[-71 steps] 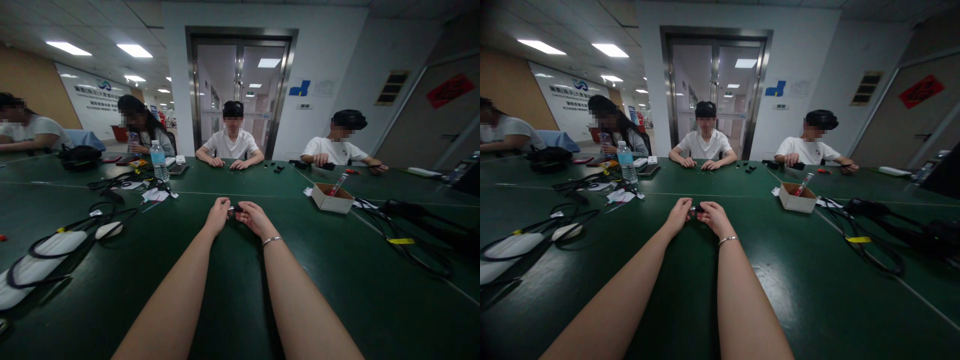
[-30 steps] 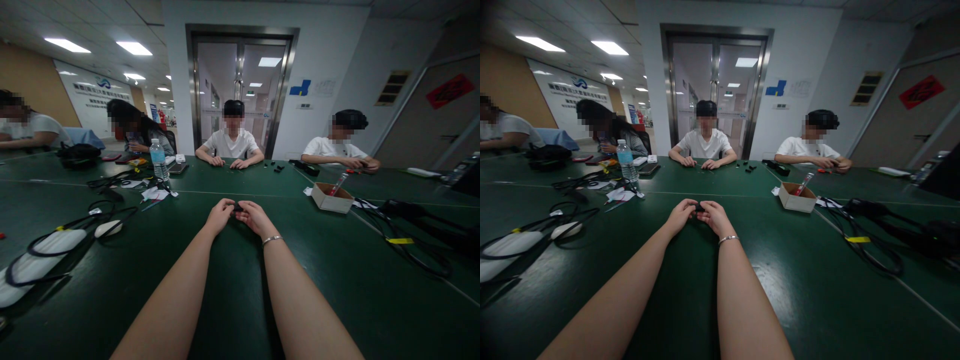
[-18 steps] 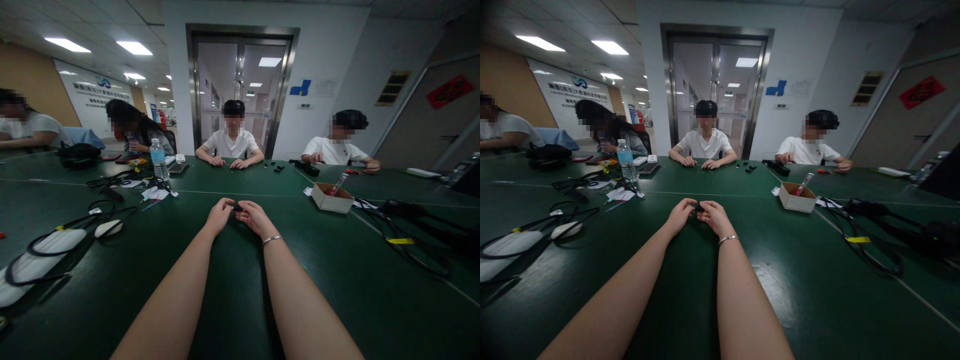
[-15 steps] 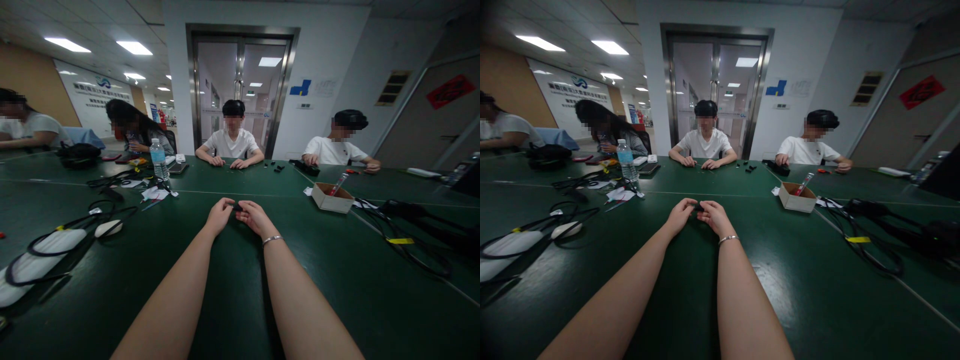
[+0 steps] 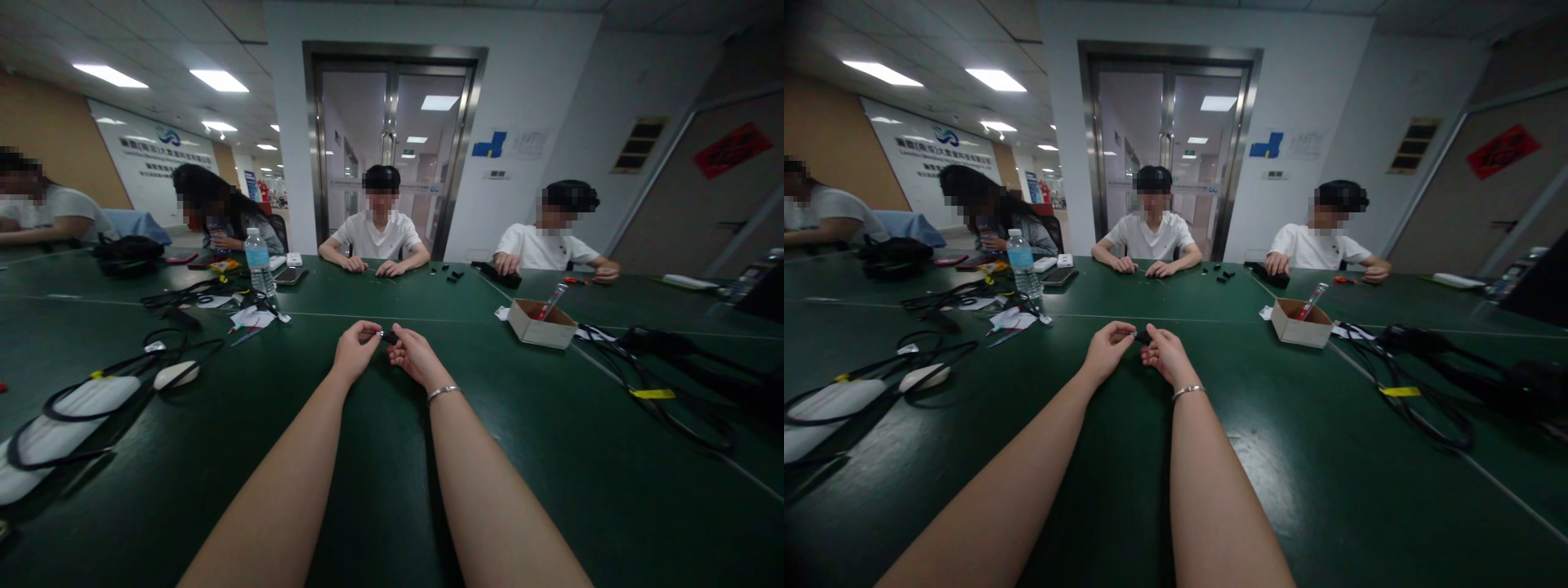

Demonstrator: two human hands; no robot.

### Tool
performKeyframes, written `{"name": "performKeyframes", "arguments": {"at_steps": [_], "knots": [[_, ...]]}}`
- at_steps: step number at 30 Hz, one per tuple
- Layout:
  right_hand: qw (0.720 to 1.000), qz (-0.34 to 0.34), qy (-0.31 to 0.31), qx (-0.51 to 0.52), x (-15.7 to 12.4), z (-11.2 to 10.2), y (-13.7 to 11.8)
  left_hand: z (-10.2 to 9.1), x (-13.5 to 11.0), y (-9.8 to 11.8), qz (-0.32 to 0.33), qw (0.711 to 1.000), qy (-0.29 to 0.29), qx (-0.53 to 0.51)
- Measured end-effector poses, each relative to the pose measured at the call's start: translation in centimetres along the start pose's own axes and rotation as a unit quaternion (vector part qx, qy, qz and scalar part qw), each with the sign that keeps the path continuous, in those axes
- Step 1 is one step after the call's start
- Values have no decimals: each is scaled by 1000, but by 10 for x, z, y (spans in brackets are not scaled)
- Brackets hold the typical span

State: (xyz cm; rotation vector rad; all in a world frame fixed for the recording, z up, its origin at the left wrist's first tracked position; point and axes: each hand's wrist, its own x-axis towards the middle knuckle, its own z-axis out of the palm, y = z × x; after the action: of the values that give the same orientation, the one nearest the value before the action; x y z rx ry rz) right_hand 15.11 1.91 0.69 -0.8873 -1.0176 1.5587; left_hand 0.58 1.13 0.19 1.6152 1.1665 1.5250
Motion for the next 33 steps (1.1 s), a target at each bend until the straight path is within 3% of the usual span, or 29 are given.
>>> {"name": "performKeyframes", "arguments": {"at_steps": [8, 14, 21, 29, 33], "knots": [[999, 7, 30, -9, -3, 3, -4, 2, 2, -1, -14, 999, -22, -47], [1000, -3, 5, 5, -6, 4, -5, 1, 1, -8, -34, 998, -28, 36], [1000, 4, -19, 7, -6, 3, -5, -2, -4, 2, -76, 986, -15, 151], [997, 29, -68, 2, -6, 3, -6, -3, -4, 5, -73, 982, -4, 176], [998, 19, -52, 1, -5, 3, -5, -3, -4, 5, -71, 979, -19, 190]]}}
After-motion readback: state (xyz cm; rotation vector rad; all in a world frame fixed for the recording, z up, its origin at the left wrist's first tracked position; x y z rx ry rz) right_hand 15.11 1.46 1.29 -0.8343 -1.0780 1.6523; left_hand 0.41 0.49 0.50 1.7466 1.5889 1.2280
